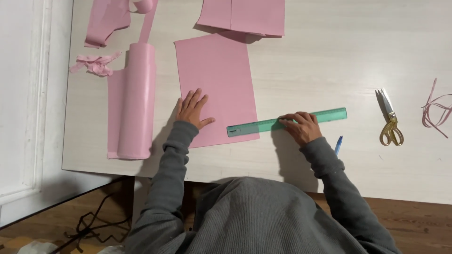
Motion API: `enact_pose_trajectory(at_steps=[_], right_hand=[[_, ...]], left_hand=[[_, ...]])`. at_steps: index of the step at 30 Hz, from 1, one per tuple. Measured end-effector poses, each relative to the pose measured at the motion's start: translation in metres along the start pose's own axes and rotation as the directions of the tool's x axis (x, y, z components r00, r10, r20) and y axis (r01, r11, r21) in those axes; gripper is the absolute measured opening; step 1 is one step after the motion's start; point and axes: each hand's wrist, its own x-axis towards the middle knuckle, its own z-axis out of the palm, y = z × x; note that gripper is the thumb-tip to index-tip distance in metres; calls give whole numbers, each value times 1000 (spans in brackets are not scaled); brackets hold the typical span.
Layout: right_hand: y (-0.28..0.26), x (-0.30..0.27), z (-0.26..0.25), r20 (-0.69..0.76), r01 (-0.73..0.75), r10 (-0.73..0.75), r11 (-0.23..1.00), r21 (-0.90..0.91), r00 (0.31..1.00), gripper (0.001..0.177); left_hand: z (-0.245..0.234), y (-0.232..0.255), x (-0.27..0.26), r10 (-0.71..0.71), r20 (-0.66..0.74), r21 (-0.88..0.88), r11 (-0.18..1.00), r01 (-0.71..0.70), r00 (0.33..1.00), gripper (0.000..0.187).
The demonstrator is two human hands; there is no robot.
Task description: Measuring, marking, and cutting pink leather material using tools on a workshop table.
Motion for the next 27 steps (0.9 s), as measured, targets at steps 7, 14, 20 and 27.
enact_pose_trajectory(at_steps=[7,14,20,27], right_hand=[[-9,-16,2,-8,-48,48,998,-36,999,27],[-10,-20,7,9,-23,23,999,-37,1000,27],[-19,-24,9,59,-20,23,998,-52,998,33],[-21,-15,-4,60,-67,65,997,33,996,49]], left_hand=[[6,-5,-14,-5,65,-14,1000,6,998,99],[11,-8,-29,12,26,-25,1000,-11,1000,97],[17,-4,-48,65,-31,-38,997,-67,997,97],[22,-14,-76,-218,-386,-656,748,-101,896,96]])
